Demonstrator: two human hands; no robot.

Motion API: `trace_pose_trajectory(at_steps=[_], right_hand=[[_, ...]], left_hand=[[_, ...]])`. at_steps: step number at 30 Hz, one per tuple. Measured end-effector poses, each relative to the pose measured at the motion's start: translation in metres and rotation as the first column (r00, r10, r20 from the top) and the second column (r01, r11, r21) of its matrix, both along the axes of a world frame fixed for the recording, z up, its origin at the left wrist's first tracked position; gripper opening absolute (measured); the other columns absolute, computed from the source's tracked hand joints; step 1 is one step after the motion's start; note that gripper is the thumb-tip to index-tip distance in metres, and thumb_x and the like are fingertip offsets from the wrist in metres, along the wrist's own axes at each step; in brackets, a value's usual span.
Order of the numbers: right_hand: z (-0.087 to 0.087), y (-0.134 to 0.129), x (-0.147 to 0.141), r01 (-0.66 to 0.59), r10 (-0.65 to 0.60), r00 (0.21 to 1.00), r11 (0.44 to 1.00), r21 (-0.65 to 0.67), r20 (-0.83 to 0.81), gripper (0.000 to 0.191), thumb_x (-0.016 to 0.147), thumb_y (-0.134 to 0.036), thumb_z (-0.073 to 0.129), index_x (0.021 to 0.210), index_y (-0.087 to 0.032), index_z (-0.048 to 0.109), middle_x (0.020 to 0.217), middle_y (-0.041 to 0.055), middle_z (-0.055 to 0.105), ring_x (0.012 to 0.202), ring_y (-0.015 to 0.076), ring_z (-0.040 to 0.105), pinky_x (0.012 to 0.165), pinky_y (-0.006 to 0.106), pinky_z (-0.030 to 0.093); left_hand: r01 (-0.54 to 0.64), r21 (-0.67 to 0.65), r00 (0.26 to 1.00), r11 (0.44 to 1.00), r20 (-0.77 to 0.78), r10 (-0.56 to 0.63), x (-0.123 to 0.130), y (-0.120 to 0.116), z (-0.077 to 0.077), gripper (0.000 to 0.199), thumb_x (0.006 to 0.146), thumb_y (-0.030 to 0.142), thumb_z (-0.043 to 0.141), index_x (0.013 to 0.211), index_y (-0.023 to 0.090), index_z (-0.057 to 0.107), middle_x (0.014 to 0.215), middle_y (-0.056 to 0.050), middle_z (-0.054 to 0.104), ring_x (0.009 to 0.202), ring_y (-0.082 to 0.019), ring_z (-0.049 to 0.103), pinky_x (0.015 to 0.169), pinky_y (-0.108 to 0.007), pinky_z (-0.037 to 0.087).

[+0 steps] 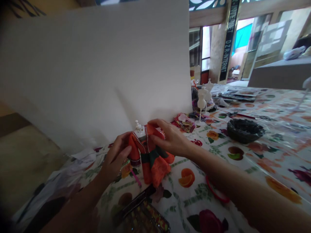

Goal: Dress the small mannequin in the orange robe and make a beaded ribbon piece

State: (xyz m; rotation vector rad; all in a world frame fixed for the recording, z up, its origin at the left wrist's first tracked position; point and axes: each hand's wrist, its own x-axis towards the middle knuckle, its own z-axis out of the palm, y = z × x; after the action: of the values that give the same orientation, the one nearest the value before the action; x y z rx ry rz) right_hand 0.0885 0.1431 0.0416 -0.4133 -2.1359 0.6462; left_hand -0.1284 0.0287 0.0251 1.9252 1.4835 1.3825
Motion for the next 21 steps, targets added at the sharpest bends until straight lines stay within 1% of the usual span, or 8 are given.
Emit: trace_pose_trajectory(at_steps=[4,7,11,14,17,21], right_hand=[[0.002,0.006,0.006,-0.047,0.047,0.999,0.999,-0.025,0.011,0.034,0.091,-0.020,0.057,0.125,-0.021,0.058,0.119,0.0077,0.068,0.109,0.0222,0.064,0.096,0.039,0.051],[0.001,0.011,0.006,-0.075,0.076,0.997,0.996,-0.050,0.010,0.031,0.092,-0.020,0.055,0.123,-0.021,0.059,0.118,0.0066,0.069,0.109,0.0209,0.065,0.095,0.038,0.051],[-0.002,0.017,0.001,-0.039,0.037,0.999,0.995,-0.088,-0.022,0.030,0.090,-0.017,0.054,0.119,-0.021,0.060,0.115,0.0061,0.070,0.109,0.0204,0.066,0.097,0.038,0.051],[-0.003,0.019,-0.002,-0.018,0.015,0.999,0.994,-0.111,-0.035,0.027,0.090,-0.017,0.054,0.116,-0.020,0.062,0.106,0.0059,0.073,0.101,0.0194,0.068,0.093,0.037,0.052],[-0.002,0.020,-0.003,-0.008,0.003,0.999,0.996,-0.092,-0.049,0.026,0.090,-0.017,0.053,0.114,-0.019,0.063,0.101,0.0061,0.073,0.096,0.0190,0.069,0.090,0.036,0.052],[0.001,0.017,-0.002,0.007,-0.012,0.997,0.997,-0.072,-0.072,0.026,0.089,-0.017,0.054,0.113,-0.019,0.064,0.099,0.0058,0.072,0.092,0.0180,0.068,0.085,0.034,0.052]], left_hand=[[-0.031,-0.018,0.999,0.999,0.037,0.032,-0.004,-0.001,-0.001,0.034,0.098,0.036,0.053,0.130,0.024,0.053,0.127,-0.009,0.063,0.115,-0.022,0.061,0.100,-0.037,0.048],[-0.111,0.001,0.994,0.994,0.006,0.111,-0.001,-0.001,0.003,0.028,0.096,0.035,0.056,0.121,0.022,0.057,0.115,-0.008,0.067,0.103,-0.020,0.065,0.091,-0.034,0.051],[-0.171,0.024,0.985,0.985,-0.011,0.172,0.003,0.003,0.007,0.020,0.095,0.034,0.057,0.109,0.021,0.060,0.100,-0.005,0.069,0.091,-0.018,0.065,0.079,-0.030,0.051],[-0.200,0.044,0.979,0.979,-0.035,0.202,0.005,0.006,0.009,0.015,0.095,0.033,0.055,0.100,0.020,0.061,0.090,-0.003,0.068,0.083,-0.016,0.063,0.072,-0.027,0.050],[-0.230,0.081,0.971,0.970,-0.055,0.234,0.008,0.008,0.014,0.012,0.094,0.031,0.056,0.096,0.020,0.061,0.086,-0.001,0.067,0.079,-0.015,0.062,0.070,-0.026,0.048],[-0.279,0.154,0.953,0.948,-0.075,0.292,0.011,0.006,0.020,0.009,0.093,0.029,0.057,0.095,0.021,0.062,0.085,-0.001,0.066,0.079,-0.015,0.062,0.071,-0.025,0.048]])
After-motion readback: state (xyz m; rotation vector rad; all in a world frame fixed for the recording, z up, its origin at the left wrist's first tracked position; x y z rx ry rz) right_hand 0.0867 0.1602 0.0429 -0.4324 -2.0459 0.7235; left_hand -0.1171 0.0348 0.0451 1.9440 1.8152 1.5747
